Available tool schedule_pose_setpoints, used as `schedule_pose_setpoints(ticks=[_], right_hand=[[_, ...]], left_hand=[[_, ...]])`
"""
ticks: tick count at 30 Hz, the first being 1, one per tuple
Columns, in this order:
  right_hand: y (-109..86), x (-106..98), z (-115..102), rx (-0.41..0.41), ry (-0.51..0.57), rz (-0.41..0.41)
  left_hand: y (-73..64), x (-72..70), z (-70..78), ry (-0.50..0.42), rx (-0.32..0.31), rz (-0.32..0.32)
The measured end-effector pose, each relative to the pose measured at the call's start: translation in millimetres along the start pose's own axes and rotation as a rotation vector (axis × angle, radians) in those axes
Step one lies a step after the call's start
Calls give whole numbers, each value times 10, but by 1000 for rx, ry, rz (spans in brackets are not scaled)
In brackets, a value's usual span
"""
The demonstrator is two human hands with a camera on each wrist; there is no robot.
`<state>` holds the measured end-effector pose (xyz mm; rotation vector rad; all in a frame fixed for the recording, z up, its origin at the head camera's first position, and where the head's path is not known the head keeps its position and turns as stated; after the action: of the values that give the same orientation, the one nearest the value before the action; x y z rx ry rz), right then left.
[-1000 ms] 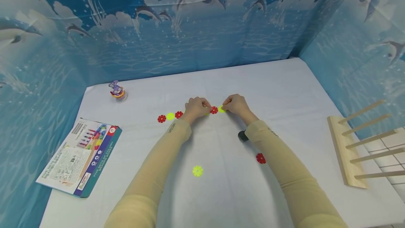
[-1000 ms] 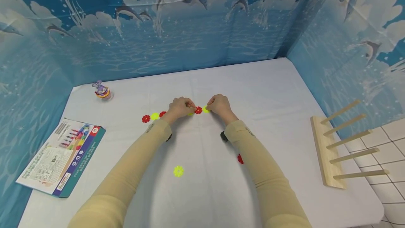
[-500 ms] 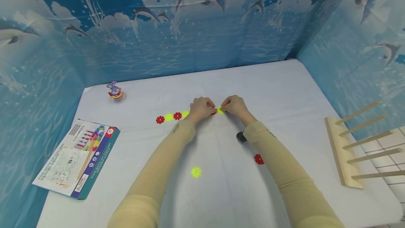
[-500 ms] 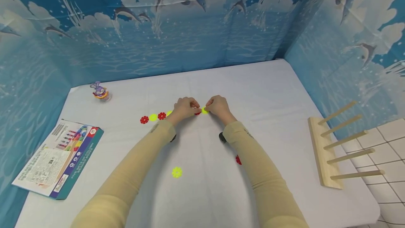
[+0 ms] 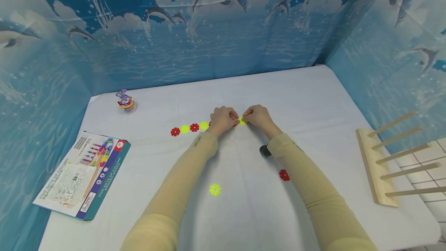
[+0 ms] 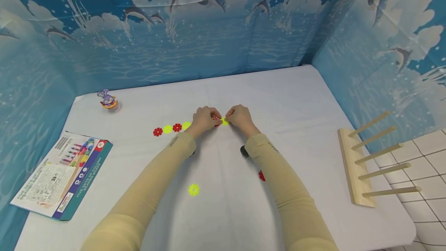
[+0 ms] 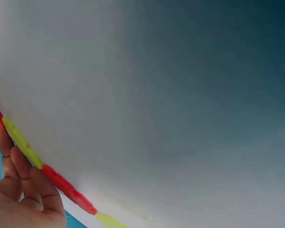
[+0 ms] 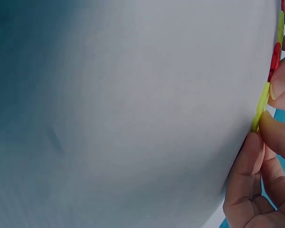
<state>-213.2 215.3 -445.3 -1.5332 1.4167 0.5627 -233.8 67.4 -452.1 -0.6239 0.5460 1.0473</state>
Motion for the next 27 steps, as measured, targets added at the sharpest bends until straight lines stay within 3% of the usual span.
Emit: schedule_pose_setpoints(ticks=[8, 13, 27], right_hand=[[-32, -10, 61, 24, 74, -40], [-151, -84, 177, 11, 117, -85], [-970, -329, 811, -190, 36, -257]], left_hand=[[-10, -4, 8, -3, -29, -4], [7, 5, 18, 15, -35, -2], [48, 32, -25, 41, -36, 8]])
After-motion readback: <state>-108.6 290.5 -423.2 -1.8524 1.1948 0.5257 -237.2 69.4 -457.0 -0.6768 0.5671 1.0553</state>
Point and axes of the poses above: each hand's wrist, its own y-axis towards the middle knuckle, its own x-axis out of the palm, z = x × y, the point moved 2 cm from there along y, towards the middle knuckle, and after that the axes turned 11 degrees about -y, right-handed, at the moved point
